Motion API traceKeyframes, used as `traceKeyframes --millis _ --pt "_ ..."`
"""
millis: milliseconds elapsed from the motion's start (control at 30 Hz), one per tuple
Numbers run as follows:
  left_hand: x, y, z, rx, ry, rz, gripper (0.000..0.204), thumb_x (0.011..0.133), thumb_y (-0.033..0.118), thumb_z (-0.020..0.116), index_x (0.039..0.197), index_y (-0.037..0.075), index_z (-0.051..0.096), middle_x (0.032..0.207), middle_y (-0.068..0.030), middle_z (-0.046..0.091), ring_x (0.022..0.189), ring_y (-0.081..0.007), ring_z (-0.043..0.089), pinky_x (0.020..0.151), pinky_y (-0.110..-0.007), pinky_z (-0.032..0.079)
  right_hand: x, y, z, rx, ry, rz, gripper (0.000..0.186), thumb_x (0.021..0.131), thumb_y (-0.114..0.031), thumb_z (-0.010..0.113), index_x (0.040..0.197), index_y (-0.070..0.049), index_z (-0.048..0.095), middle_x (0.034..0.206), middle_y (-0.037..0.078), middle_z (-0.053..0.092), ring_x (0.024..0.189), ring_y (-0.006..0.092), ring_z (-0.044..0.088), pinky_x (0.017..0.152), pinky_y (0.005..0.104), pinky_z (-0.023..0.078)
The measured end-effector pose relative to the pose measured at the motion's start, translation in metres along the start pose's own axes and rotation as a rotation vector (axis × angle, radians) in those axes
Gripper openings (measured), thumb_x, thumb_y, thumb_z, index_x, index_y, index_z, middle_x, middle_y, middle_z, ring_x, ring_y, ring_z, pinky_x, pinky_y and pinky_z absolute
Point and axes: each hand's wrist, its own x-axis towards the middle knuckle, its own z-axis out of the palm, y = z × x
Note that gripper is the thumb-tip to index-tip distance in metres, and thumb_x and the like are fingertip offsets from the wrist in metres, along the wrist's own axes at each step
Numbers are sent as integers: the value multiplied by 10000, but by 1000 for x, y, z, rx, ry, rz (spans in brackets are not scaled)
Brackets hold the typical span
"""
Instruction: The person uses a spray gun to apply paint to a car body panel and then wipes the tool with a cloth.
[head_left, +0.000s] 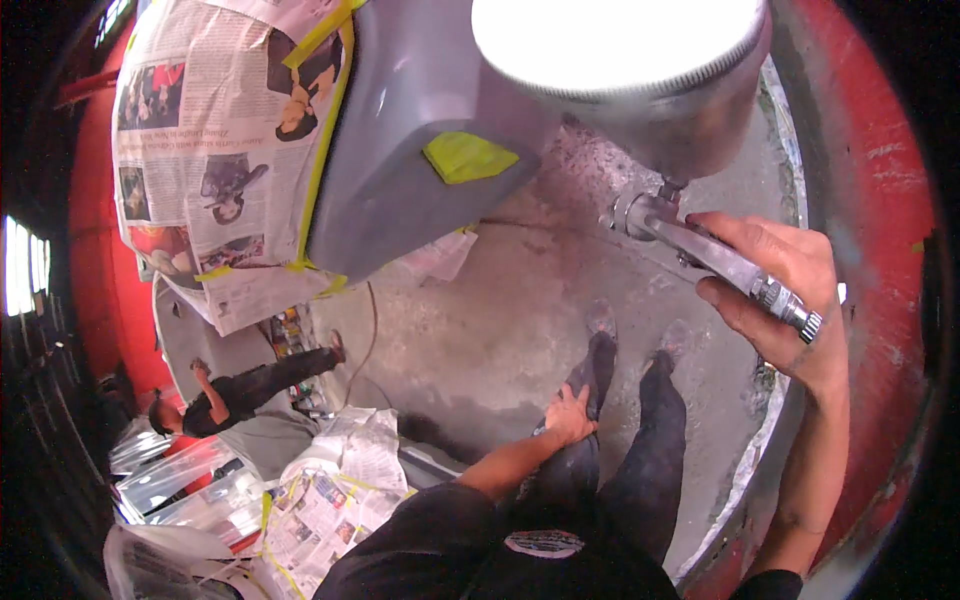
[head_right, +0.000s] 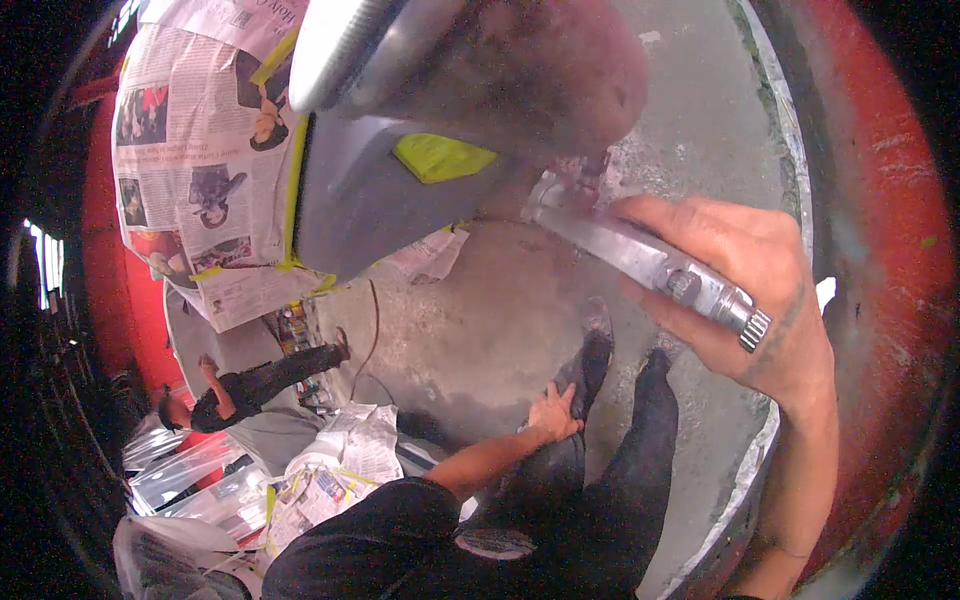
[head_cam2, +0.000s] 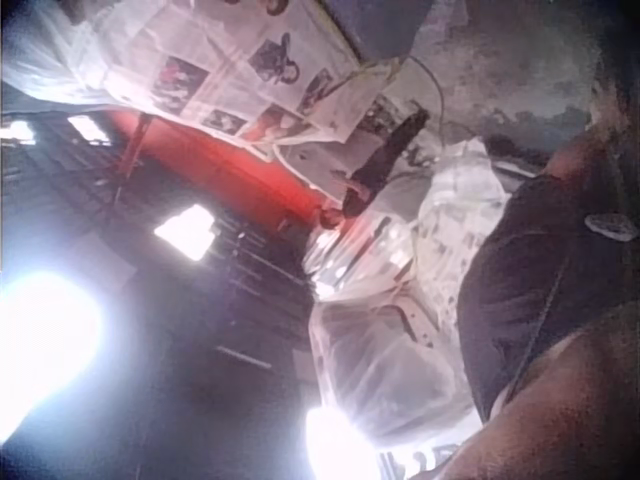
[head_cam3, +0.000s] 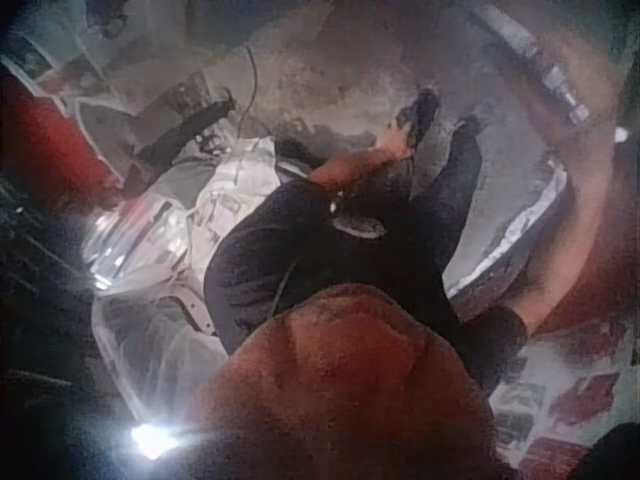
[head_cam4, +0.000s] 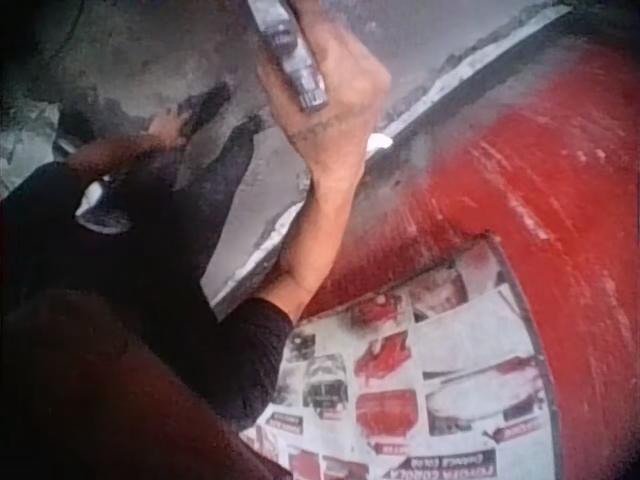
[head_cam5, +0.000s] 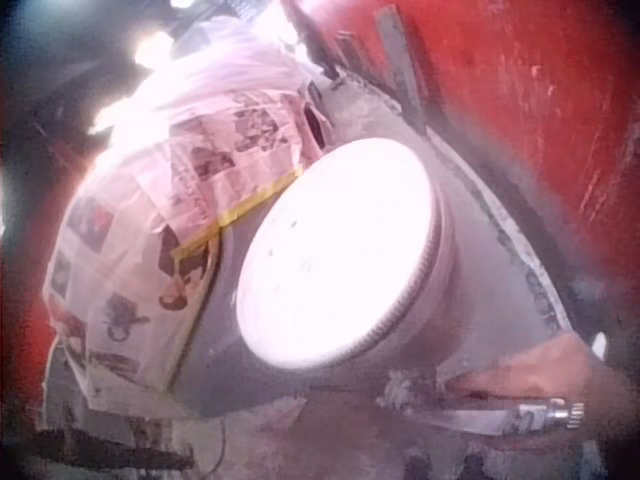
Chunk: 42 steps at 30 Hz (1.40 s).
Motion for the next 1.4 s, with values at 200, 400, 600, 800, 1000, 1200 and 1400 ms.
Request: traceKeyframes --millis 200,400,600,800,1000,1200,1400 --pt "2 -1 7 -21 -1 17 963 807 518 777 1591 175 335 1505 -284 345 1289 -509 489 1020 -545 511 2 2 6 -96 216 32 424 765 -47 792 1167 26 681 932 177 725 760 346 706 675 386 535" --pt "4 -4 11 -50 20 31 961 801 496 790 1584 165 342 1494 -282 359 1277 -505 503 1021 -536 514 -8 9 8 -41 120 -87 416 774 -44 788 1165 40 671 948 197 728 783 356 717 716 384 553" --pt "1 -4 7 -34 24 31 942 806 495 787 1579 177 352 1471 -271 375 1269 -496 510 1023 -527 514 -1 -5 6 -5 60 -21 428 760 -31 783 1165 46 670 941 202 722 777 353 716 705 384 546" --pt "-3 -3 3 0 41 18 922 812 501 780 1574 198 361 1453 -247 389 1251 -483 520 1009 -535 518 16 -20 7 -96 207 23 376 787 -16 775 1145 44 678 962 185 737 772 335 723 711 369 545" --pt "-4 -2 4 1 26 22 935 813 511 783 1580 200 349 1456 -245 387 1266 -483 512 1009 -536 516 13 -15 4 -92 78 -128 445 729 -46 788 1156 16 677 929 178 723 774 357 711 693 404 547" --pt "-7 -2 6 -6 46 12 940 818 510 777 1587 192 340 1488 -261 376 1271 -497 520 1008 -534 520 25 -33 1 -104 30 -74 450 725 -31 794 1154 28 669 918 201 703 783 371 700 719 409 538" --pt "-8 -2 9 -39 35 29 934 828 508 759 1593 178 335 1468 -259 397 1247 -501 543 996 -540 525 37 -38 13 -160 172 -150 413 762 -30 782 1156 22 673 899 190 699 771 360 693 706 400 534"
